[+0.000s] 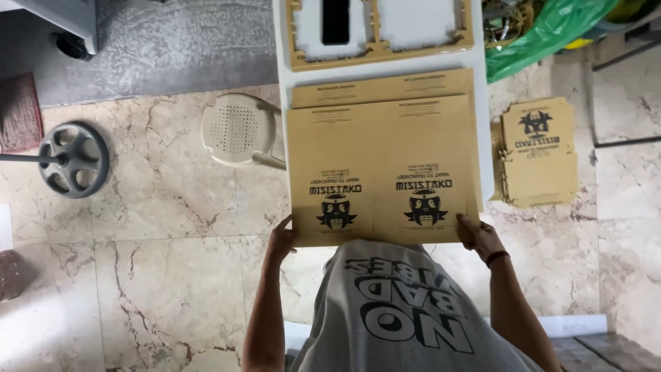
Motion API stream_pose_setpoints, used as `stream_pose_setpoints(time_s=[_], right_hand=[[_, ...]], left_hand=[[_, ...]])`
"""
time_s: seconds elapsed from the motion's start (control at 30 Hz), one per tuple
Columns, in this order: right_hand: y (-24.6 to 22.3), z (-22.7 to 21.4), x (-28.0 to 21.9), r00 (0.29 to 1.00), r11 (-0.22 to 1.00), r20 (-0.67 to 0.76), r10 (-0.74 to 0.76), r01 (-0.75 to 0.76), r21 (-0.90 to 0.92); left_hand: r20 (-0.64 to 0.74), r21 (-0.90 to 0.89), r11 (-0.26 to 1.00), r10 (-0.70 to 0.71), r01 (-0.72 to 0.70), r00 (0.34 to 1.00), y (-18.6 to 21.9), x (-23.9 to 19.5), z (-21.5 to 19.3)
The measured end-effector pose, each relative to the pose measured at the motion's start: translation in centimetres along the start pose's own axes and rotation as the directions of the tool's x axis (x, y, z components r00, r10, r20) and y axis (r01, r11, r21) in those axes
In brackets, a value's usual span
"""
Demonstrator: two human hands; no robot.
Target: Separating die-cut cardboard pieces from a larger sheet and stacking them.
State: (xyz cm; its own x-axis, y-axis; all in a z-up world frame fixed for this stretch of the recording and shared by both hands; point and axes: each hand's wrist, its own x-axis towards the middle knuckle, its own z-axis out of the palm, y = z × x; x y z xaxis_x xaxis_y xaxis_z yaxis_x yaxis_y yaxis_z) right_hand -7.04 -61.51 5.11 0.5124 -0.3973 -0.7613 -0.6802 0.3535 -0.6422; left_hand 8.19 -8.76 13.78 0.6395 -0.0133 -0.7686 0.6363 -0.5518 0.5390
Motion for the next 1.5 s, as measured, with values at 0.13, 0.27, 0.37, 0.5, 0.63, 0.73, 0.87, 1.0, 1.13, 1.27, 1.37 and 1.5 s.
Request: stream_pose_setpoints(time_s=[0.13,0.27,0.37,0.5,0.63,0.73,0.87,1.0,1.13,1.27,1.37,1.5], right_hand=[[2.3,-2.7,1.5,0.998,0.998,-0.049,0.038,-0.036,0.044],[1.4,-3.4,-0.3,0.994,0.968,0.046,0.100,-0.108,0.226],[1.3,-2.7,-2.6,0.984,0.913,0.113,0.138,-0.170,0.371],[0.9,0.3,-4.5,0.984,0.850,0.093,0.149,-0.175,0.497],[3.3,1.6,-3.0,0.989,0.847,-0.055,0.135,-0.086,0.524],[4.7,1.8,-1.8,0.980,0.871,-0.144,0.135,-0.048,0.489],[4.0,3.1,-2.3,0.955,0.906,-0.261,0.138,-0.016,0.422],[4.6,3.8,-2.1,0.919,0.933,-0.357,0.166,-0.030,0.359],[1.9,4.8,-3.4,0.875,0.946,-0.456,0.165,-0.010,0.324],[3.8,2.6,-2.8,0.946,0.841,-0.231,0.228,-0.072,0.536],[-2.2,1.0,-5.3,0.961,0.909,-0.027,0.274,-0.249,0.333],[-3.9,-1.1,-4.8,0.954,0.929,0.012,0.300,-0.295,0.222]], left_hand=[[-0.109,-0.371,0.927,0.011,-0.051,0.994,-4.4,-1.8,5.2],[-0.422,0.165,0.961,-0.133,0.220,0.897,-3.4,-2.8,8.1],[-0.433,0.330,0.943,0.187,-0.037,0.882,7.0,-5.3,11.9],[-0.234,0.738,0.430,0.886,-0.519,0.401,8.2,1.4,22.5],[0.397,0.758,0.219,0.593,-0.615,0.700,17.5,0.4,30.6],[0.509,0.824,0.024,0.408,-0.567,0.758,19.5,0.9,35.4],[0.460,0.880,-0.027,0.298,-0.474,0.837,18.4,2.3,38.6],[0.467,0.875,-0.022,0.296,-0.483,0.833,18.0,2.2,38.6],[0.464,0.876,-0.027,0.322,-0.482,0.825,17.5,3.0,39.1],[0.479,0.859,0.041,0.287,-0.510,0.830,16.1,4.4,40.1],[0.491,0.855,0.040,0.256,-0.517,0.833,17.0,3.8,39.5],[0.525,0.831,0.078,0.216,-0.550,0.823,19.8,1.1,37.7]])
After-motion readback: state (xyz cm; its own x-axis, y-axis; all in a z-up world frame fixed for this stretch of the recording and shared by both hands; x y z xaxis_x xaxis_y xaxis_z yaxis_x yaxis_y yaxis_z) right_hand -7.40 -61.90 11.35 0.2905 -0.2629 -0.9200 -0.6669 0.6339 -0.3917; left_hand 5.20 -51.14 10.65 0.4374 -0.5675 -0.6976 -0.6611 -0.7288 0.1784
